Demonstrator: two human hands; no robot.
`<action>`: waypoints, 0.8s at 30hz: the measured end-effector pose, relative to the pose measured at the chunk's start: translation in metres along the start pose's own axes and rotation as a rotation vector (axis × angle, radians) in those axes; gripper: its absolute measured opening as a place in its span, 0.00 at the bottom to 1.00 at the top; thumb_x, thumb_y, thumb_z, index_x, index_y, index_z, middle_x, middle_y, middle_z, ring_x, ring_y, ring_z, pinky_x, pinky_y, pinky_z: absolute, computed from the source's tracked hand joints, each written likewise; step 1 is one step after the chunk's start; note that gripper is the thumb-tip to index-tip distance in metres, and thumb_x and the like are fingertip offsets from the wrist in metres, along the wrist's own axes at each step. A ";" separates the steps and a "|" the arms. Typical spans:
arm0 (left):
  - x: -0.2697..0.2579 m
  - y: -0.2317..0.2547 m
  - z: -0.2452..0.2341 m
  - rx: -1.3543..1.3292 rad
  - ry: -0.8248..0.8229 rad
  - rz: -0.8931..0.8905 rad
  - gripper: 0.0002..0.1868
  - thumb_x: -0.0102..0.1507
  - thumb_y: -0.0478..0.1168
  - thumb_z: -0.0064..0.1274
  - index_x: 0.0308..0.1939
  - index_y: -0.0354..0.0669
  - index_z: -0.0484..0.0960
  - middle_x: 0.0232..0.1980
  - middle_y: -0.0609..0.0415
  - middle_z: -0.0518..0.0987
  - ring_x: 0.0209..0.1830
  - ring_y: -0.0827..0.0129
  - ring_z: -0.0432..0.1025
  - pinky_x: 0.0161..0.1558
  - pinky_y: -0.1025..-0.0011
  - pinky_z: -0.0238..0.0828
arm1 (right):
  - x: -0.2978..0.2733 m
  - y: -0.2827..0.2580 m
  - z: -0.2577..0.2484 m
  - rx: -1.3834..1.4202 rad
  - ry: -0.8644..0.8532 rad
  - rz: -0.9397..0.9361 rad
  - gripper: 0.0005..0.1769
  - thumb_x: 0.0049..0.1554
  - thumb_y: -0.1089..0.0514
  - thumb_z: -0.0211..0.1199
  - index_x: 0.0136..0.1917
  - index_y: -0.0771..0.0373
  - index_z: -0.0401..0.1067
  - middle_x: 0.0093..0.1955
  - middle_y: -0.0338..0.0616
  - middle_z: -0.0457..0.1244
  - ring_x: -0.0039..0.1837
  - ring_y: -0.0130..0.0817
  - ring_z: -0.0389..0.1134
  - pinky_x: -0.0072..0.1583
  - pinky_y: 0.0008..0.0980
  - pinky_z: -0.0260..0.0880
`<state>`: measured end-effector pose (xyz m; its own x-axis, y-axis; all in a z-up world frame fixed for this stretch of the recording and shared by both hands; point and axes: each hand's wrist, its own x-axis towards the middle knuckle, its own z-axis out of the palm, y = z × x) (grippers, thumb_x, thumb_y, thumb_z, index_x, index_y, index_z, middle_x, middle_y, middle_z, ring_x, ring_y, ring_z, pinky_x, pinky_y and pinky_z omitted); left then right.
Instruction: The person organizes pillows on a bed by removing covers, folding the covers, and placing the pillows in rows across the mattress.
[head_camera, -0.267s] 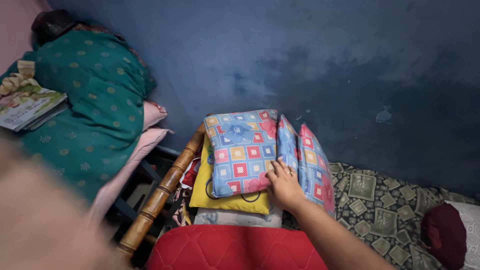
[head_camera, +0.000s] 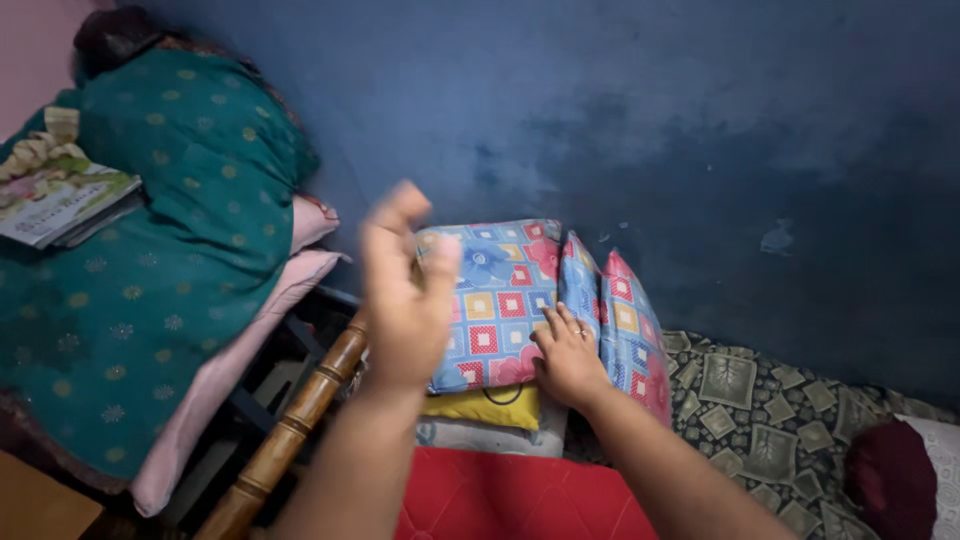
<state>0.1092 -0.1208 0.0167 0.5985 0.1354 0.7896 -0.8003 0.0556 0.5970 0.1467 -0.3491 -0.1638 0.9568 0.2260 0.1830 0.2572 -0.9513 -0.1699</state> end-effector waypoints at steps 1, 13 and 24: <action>-0.007 -0.018 0.008 0.110 0.005 -0.087 0.23 0.70 0.35 0.52 0.67 0.32 0.66 0.65 0.47 0.71 0.69 0.61 0.66 0.74 0.63 0.59 | 0.001 0.000 0.001 0.012 0.005 -0.002 0.26 0.51 0.55 0.67 0.62 0.56 0.68 0.80 0.55 0.46 0.83 0.54 0.38 0.76 0.58 0.41; -0.135 -0.157 0.019 0.619 -0.290 -0.467 0.22 0.58 0.40 0.61 0.54 0.38 0.74 0.57 0.40 0.76 0.61 0.45 0.70 0.62 0.56 0.66 | -0.002 -0.010 0.025 0.003 -0.033 -0.060 0.30 0.51 0.54 0.68 0.66 0.55 0.66 0.79 0.55 0.47 0.82 0.53 0.40 0.76 0.58 0.40; -0.152 -0.174 0.013 0.767 -0.372 -0.632 0.22 0.58 0.42 0.60 0.54 0.44 0.75 0.59 0.44 0.75 0.62 0.47 0.68 0.61 0.55 0.65 | 0.003 -0.010 0.028 0.005 -0.051 -0.034 0.29 0.51 0.53 0.68 0.66 0.55 0.66 0.79 0.54 0.47 0.82 0.52 0.40 0.77 0.57 0.40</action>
<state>0.1577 -0.1638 -0.2053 0.9752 -0.0186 0.2203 -0.1799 -0.6463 0.7415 0.1508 -0.3328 -0.1883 0.9533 0.2683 0.1387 0.2898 -0.9419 -0.1697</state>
